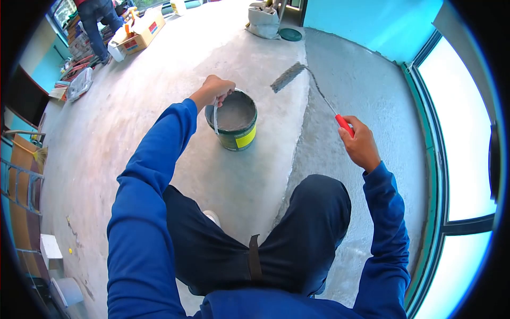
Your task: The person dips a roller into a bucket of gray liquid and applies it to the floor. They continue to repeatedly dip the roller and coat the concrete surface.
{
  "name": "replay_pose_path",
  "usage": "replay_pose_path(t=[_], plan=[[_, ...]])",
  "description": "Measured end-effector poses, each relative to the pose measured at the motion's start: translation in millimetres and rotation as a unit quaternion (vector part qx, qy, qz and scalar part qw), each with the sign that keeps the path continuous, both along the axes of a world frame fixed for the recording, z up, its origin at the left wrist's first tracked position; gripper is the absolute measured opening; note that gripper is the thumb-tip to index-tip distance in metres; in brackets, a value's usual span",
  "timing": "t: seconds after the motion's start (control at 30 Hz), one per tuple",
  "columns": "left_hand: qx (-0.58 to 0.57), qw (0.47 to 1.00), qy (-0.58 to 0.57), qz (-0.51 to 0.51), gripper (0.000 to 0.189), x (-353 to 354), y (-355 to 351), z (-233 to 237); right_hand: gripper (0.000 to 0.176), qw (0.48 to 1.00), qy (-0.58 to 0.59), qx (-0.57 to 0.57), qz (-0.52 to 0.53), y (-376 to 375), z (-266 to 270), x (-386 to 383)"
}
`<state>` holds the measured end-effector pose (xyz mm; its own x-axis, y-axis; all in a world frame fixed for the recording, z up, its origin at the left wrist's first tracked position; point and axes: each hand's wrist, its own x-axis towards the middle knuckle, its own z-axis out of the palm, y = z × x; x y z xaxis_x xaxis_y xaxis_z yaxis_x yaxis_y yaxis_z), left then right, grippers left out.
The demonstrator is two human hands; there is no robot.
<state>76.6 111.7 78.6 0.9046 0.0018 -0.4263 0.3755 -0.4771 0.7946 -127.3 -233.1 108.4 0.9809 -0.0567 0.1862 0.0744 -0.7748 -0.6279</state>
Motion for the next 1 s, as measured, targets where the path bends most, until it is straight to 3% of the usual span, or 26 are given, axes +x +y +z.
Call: replay_pose_path(t=[0.1,0.3,0.53,0.73,0.83,1.0], plan=[[-0.036,0.999,0.022,-0.027,0.017,9,25,-6,0.027,0.999,0.014,-0.022,0.029,56,20,12],[0.096,0.99,0.0,-0.099,0.018,51,80,-21,0.025,0.974,0.088,-0.197,0.067,146,48,41],[0.078,0.995,-0.027,-0.047,0.02,73,109,-80,0.027,0.927,0.137,-0.307,0.165,193,25,115],[0.046,0.996,-0.023,-0.073,0.02,73,120,-84,0.033,0.872,0.26,-0.362,0.204,230,5,183],[0.037,0.997,-0.024,-0.067,0.018,72,123,-83,0.031,0.871,0.238,-0.372,0.216,236,11,174],[0.055,0.995,-0.022,-0.08,0.02,75,125,-85,0.031,0.903,0.128,-0.39,0.124,228,55,98]])
